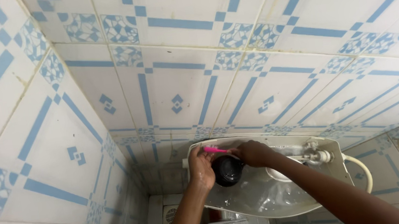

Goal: The person scrubs the interior of a toilet cistern using a pink toothbrush and soapy water from a blue basin. They repeatedly dip the brush into the basin and scrub various parts of the tank, including the sides, the flush valve, and the fill valve.

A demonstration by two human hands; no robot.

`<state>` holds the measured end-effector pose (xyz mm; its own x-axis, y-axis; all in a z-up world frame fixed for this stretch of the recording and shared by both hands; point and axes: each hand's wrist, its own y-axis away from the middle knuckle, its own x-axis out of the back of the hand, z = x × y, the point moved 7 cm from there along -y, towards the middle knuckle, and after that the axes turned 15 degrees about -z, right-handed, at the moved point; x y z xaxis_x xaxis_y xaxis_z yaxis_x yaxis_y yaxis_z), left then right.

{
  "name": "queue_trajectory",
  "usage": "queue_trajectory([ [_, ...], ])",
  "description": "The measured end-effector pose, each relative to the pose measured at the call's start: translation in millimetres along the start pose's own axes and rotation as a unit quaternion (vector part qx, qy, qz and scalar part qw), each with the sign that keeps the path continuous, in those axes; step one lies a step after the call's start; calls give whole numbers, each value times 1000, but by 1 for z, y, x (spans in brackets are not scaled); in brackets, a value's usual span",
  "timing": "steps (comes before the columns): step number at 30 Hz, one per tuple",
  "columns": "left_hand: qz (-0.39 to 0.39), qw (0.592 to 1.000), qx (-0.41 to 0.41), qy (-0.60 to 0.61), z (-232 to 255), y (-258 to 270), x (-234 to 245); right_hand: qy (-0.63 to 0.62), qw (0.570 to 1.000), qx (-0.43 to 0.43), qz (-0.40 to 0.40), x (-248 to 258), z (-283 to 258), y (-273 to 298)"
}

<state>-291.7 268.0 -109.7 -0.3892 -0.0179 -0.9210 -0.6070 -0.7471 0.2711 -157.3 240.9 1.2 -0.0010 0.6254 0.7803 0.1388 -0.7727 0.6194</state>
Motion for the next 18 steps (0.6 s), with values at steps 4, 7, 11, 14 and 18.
queue_trajectory([
  [4,43,999,25,-13,7,1,-17,-120,992,-40,30,-2,28,-3],
  [7,11,999,40,28,4,5,-20,-71,992,-87,-50,-15,35,-15],
  [11,14,999,-21,29,3,4,-11,-141,989,11,40,-5,26,-13],
  [14,-12,999,1,30,2,-4,-10,-137,990,-38,-9,-3,27,-12],
  [18,13,1000,9,17,-2,-3,-1,-13,997,-68,-28,2,23,-8],
])
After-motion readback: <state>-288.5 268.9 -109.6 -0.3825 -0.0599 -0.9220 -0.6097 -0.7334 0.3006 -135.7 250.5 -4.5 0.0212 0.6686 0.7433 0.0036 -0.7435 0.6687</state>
